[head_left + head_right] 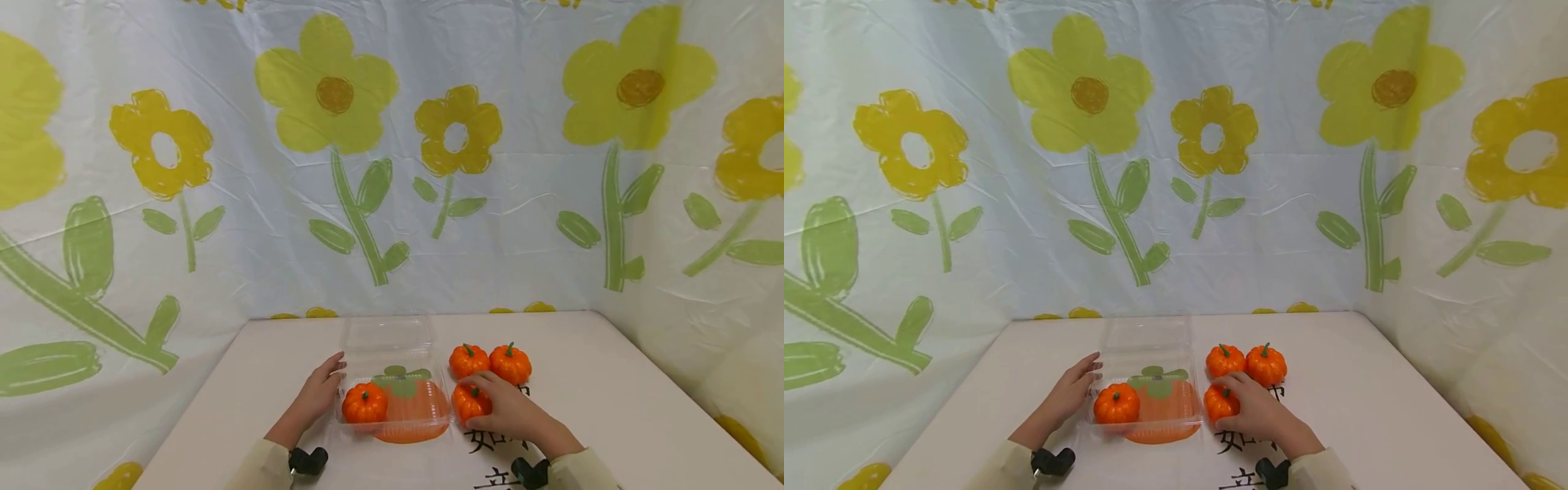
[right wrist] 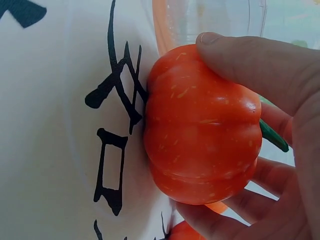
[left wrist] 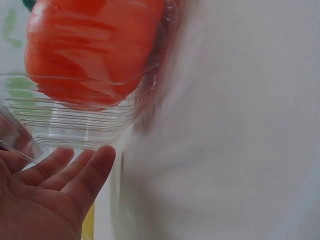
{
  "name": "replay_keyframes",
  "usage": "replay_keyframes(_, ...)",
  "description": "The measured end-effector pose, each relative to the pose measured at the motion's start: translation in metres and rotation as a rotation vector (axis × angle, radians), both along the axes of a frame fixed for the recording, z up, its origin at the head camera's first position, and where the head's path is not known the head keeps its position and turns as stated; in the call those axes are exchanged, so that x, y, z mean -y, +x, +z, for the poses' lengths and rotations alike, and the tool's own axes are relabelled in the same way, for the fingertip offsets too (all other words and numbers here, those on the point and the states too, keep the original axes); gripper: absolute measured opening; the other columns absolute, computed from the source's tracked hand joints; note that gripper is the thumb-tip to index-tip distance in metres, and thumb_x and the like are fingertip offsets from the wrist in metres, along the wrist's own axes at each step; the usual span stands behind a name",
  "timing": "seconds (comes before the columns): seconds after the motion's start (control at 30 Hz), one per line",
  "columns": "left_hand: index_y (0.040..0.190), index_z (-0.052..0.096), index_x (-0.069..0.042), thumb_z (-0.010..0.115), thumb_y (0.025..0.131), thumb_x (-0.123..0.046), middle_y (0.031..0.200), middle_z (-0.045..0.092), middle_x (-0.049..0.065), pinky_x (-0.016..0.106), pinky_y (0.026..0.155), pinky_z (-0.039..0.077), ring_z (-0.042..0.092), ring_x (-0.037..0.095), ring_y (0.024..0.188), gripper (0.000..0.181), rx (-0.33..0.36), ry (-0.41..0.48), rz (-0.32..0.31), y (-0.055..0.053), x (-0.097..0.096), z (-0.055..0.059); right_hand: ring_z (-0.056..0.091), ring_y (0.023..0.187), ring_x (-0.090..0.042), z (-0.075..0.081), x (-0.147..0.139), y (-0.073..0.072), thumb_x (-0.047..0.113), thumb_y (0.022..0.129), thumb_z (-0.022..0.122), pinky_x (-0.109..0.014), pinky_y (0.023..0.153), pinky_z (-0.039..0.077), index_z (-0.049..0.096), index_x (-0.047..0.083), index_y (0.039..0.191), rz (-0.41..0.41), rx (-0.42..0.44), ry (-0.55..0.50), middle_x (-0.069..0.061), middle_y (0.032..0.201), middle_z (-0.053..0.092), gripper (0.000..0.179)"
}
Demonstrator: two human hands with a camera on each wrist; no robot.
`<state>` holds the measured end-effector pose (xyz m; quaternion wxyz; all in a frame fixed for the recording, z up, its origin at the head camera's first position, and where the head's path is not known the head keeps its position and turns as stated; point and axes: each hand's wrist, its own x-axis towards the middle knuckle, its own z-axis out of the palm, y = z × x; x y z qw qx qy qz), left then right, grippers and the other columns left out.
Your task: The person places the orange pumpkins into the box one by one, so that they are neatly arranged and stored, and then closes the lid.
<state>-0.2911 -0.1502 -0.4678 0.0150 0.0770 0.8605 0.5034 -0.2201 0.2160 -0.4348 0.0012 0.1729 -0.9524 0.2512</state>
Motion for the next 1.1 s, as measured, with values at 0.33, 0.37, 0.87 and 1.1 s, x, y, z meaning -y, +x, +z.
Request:
replay_keyframes(0.33,0.15,0.034,-0.011,0.04,0.1,-0.018,0.143,0.05,0.018,0.055,0.103,0.044,0.049,0.038,0.13,0.051,-0.004,-0.001,-0.004,-0.001,0.0,0.0,0.05,0.123,-0.03,0.006,-0.005,0.001,0.041,0.073,0.08,-0.062,0.096,0.046,0.059,0.027,0.125,-0.015,-0.001,-0.008,-0.004,0.135,0.051,0.058)
replay_keyframes(0.37,0.15,0.035,-0.011,0.04,0.1,-0.018,0.143,0.051,0.018,0.055,0.104,0.043,0.049,0.038,0.13,0.051,-0.002,0.002,-0.002,-0.001,0.0,0.0,0.05,0.123,-0.03,0.008,-0.006,0.001,0.041,0.073,0.08,-0.062,0.096,0.046,0.058,0.027,0.125,-0.014,0.001,-0.011,-0.005,0.136,0.051,0.058)
replay_keyframes(0.87,0.15,0.035,-0.011,0.04,0.1,-0.017,0.143,0.051,0.018,0.057,0.106,0.039,0.046,0.039,0.132,0.05,-0.008,-0.001,-0.009,-0.001,0.0,0.0,0.049,0.124,-0.032,0.024,-0.014,0.004,0.044,0.073,0.08,-0.059,0.097,0.046,0.057,0.023,0.128,-0.025,-0.023,-0.035,-0.01,0.14,0.048,0.063)
replay_keyframes(1.1,0.15,0.034,-0.009,0.04,0.1,-0.018,0.143,0.05,0.018,0.059,0.107,0.037,0.044,0.04,0.133,0.051,-0.007,-0.012,-0.01,-0.002,0.001,-0.001,0.049,0.124,-0.033,0.027,-0.015,0.004,0.045,0.074,0.08,-0.057,0.096,0.048,0.057,0.022,0.129,-0.01,-0.041,-0.036,-0.01,0.14,0.047,0.064)
